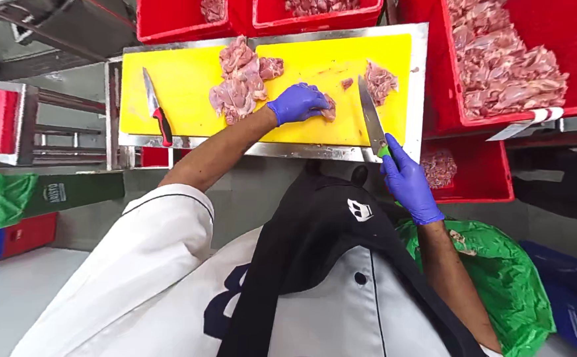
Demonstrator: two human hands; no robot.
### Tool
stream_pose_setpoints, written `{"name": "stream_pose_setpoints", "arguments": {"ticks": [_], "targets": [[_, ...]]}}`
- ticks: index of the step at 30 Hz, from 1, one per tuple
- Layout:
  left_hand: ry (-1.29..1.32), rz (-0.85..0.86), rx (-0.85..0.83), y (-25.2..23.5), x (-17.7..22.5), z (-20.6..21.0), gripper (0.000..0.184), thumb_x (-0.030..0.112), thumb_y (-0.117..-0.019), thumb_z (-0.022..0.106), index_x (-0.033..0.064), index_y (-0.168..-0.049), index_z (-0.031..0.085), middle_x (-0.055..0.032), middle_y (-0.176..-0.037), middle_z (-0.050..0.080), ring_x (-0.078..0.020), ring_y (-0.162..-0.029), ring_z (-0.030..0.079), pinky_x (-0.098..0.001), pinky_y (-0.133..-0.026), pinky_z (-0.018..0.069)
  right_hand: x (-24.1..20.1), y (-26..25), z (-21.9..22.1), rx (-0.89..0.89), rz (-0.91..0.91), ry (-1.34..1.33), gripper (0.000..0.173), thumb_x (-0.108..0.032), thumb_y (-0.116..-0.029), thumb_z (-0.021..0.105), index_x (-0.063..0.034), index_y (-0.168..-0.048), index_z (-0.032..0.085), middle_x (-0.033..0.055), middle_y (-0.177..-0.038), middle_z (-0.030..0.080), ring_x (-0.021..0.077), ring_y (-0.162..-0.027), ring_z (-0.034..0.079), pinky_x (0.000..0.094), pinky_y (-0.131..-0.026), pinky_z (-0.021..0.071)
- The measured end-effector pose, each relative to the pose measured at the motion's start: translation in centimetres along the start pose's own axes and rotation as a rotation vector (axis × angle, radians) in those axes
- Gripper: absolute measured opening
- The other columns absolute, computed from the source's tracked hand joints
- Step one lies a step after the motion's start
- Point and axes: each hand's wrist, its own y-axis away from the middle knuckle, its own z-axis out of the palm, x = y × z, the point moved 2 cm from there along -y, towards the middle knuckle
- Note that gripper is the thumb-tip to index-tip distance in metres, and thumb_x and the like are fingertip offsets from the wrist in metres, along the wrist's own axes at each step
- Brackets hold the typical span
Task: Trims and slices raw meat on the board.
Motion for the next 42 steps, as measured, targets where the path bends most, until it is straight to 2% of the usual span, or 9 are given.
{"name": "stream_pose_setpoints", "arguments": {"ticks": [6,11,18,21,24,31,37,39,42], "targets": [[0.019,-0.050,0.145,-2.5,2.3,2.2,0.032,0.006,-0.1020,0.051,0.0150,-0.125,0.071,-0.0047,-0.133,0.069,-0.0284,-0.130,0.060,-0.0500,-0.106,0.0473,-0.8,-1.5,1.7,-0.042,-0.069,0.246,0.049,-0.035,-0.1101,0.039,-0.0302,-0.159,0.040,0.0076,-0.085,0.069,0.0209,-0.070,0.065,0.0461,-0.067,0.0556],[0.113,-0.200,0.398,-1.7,2.4,2.9,0.023,0.016,-0.0981,0.064,0.0129,-0.118,0.074,-0.0105,-0.126,0.069,-0.0309,-0.130,0.058,-0.0498,-0.114,0.0434,-1.6,-1.6,0.5,-0.063,-0.134,0.433,0.050,-0.032,-0.1096,0.038,-0.0291,-0.160,0.038,0.0137,-0.082,0.069,0.0308,-0.070,0.066,0.0541,-0.067,0.0541],[0.389,-0.326,0.709,-1.3,3.8,6.5,0.013,0.010,-0.0953,0.068,0.0038,-0.102,0.076,-0.0128,-0.106,0.074,-0.0240,-0.107,0.070,-0.0396,-0.099,0.0556,-1.4,-1.4,0.6,-0.180,-0.118,0.493,0.052,-0.030,-0.1096,0.035,-0.0275,-0.161,0.035,0.0134,-0.085,0.070,0.0306,-0.072,0.067,0.0526,-0.068,0.0543],[0.522,-0.650,0.312,-1.9,5.5,1.8,0.017,0.006,-0.0995,0.066,0.0043,-0.114,0.074,-0.0091,-0.123,0.071,-0.0183,-0.125,0.062,-0.0372,-0.113,0.0459,-2.7,-6.3,2.7,-0.179,-0.113,0.418,0.053,-0.028,-0.1100,0.038,-0.0282,-0.162,0.032,0.0181,-0.092,0.071,0.0357,-0.078,0.069,0.0583,-0.072,0.0551],[0.379,-0.371,0.699,-1.8,2.0,5.4,0.014,0.011,-0.0961,0.067,0.0029,-0.104,0.075,-0.0125,-0.108,0.074,-0.0227,-0.108,0.070,-0.0388,-0.101,0.0555,-3.8,-10.5,4.1,-0.130,-0.160,0.368,0.053,-0.026,-0.1096,0.042,-0.0302,-0.162,0.033,0.0186,-0.093,0.071,0.0368,-0.075,0.069,0.0591,-0.066,0.0551],[0.330,-0.488,0.579,-1.9,1.0,4.4,0.017,0.018,-0.0944,0.069,0.0070,-0.106,0.076,-0.0107,-0.112,0.074,-0.0250,-0.113,0.068,-0.0419,-0.105,0.0516,-1.2,-2.5,0.3,-0.257,-0.061,0.501,0.051,-0.035,-0.1106,0.035,-0.0310,-0.162,0.032,0.0169,-0.093,0.071,0.0345,-0.079,0.069,0.0569,-0.074,0.0550],[0.232,-0.621,0.393,-3.5,-0.9,2.2,0.078,0.038,-0.0832,0.081,0.0176,-0.152,0.050,-0.0125,-0.150,0.053,-0.0358,-0.138,0.049,-0.0581,-0.107,0.0458,0.3,-7.6,-1.4,-0.077,0.048,0.229,0.050,-0.038,-0.1104,0.037,-0.0310,-0.160,0.039,0.0115,-0.093,0.070,0.0247,-0.074,0.067,0.0496,-0.070,0.0563],[0.261,-0.542,0.282,-4.1,-1.6,2.0,0.057,0.036,-0.0865,0.078,0.0192,-0.139,0.064,-0.0107,-0.147,0.056,-0.0366,-0.140,0.046,-0.0611,-0.108,0.0432,1.1,-7.5,-1.3,-0.037,0.104,0.123,0.050,-0.039,-0.1104,0.037,-0.0317,-0.160,0.037,0.0072,-0.086,0.067,0.0188,-0.060,0.060,0.0409,-0.055,0.0537],[0.174,-0.432,0.156,-4.0,-2.6,1.2,0.036,0.046,-0.0908,0.072,0.0160,-0.111,0.075,-0.0100,-0.130,0.065,-0.0372,-0.135,0.048,-0.0619,-0.107,0.0400,1.4,-5.3,-2.2,-0.091,0.123,0.080,0.051,-0.037,-0.1104,0.036,-0.0292,-0.161,0.036,0.0051,-0.082,0.064,0.0157,-0.056,0.057,0.0366,-0.051,0.0509]]}}
